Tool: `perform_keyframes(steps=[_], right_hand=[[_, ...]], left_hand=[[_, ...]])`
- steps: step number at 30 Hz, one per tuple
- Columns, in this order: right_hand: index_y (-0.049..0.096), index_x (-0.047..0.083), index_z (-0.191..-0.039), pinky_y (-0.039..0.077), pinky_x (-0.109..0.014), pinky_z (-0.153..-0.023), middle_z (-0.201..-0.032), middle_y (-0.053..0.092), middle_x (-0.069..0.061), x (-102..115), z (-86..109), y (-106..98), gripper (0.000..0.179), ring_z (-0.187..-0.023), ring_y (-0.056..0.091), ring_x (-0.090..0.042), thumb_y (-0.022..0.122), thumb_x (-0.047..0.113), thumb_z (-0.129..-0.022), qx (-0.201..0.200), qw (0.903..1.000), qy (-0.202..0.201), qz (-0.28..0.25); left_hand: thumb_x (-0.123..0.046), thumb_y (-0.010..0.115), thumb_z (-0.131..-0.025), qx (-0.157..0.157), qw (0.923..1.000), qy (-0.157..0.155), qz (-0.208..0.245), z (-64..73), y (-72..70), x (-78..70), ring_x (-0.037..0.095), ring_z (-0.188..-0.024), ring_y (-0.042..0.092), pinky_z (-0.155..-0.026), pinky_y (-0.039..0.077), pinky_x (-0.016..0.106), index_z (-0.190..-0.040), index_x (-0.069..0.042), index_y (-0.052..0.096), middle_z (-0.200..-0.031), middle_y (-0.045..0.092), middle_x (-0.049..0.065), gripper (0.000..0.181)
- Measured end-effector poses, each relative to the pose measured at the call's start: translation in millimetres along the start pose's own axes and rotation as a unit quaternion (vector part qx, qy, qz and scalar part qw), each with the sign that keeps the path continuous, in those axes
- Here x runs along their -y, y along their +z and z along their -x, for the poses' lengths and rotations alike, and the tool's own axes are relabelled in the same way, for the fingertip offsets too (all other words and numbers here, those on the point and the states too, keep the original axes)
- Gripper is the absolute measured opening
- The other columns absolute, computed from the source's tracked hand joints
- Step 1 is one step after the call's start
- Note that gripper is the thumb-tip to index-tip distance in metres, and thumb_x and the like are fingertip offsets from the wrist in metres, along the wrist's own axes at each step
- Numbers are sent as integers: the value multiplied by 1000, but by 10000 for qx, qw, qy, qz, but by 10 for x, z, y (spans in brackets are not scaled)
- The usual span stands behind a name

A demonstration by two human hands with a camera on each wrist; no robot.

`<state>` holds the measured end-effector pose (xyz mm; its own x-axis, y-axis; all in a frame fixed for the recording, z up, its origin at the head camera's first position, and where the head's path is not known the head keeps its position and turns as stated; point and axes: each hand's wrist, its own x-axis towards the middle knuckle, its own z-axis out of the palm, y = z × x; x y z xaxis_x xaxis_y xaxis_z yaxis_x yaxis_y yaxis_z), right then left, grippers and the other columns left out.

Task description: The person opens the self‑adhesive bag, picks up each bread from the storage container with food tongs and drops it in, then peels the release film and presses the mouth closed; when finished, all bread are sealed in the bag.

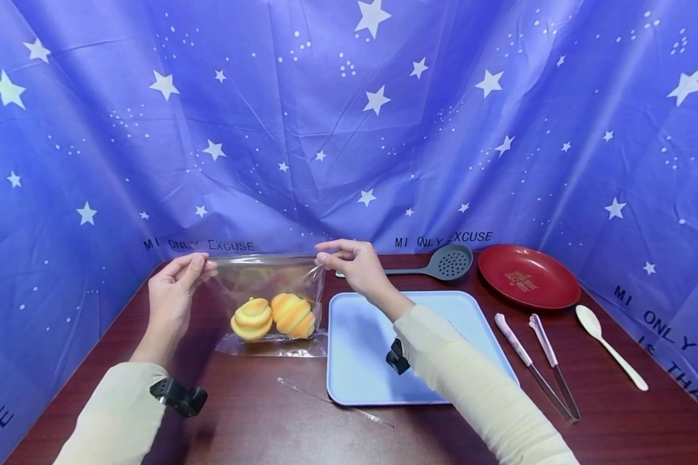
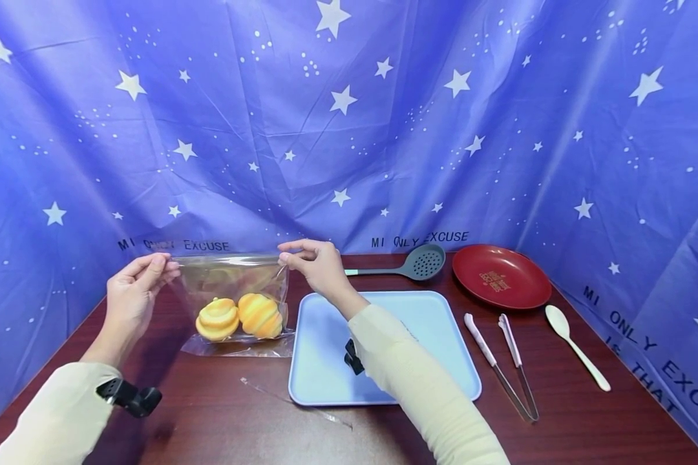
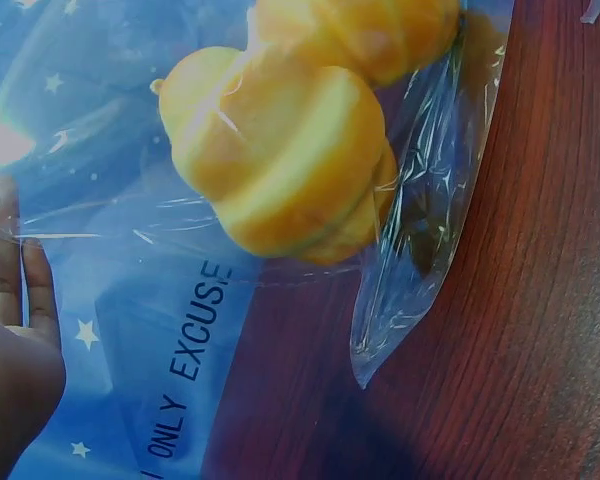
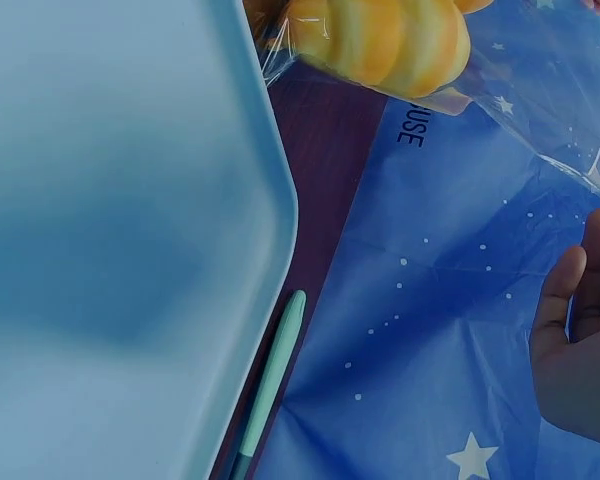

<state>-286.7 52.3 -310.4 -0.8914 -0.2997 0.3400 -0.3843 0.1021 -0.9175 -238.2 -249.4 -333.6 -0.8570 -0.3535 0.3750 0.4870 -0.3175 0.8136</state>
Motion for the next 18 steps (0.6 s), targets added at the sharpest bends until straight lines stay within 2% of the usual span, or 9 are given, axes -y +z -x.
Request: perform_keyframes(steps=[6, 18], right_hand=[[73, -4, -115, 55, -25, -72, -96, 78, -11, -9, 4, -6, 23, -78, 69, -13, 71, 9, -96, -16, 9996, 89, -253], [72, -3, -119, 56, -32, -74, -90, 78, -8, -18, 7, -15, 25, -76, 69, -12, 70, 7, -96, -63, 9977, 271, -620]], left_hand=[[3, 62, -98, 309, 9993, 10, -191, -2, -45, -37, 12, -73, 74, -75, 58, 22, -93, -6, 78, -79, 76, 5, 19], [4, 59, -100, 1130, 9935, -49, -130, -45, -106, -66, 12, -78, 74, -82, 57, 22, -107, -4, 77, -83, 77, 4, 21]])
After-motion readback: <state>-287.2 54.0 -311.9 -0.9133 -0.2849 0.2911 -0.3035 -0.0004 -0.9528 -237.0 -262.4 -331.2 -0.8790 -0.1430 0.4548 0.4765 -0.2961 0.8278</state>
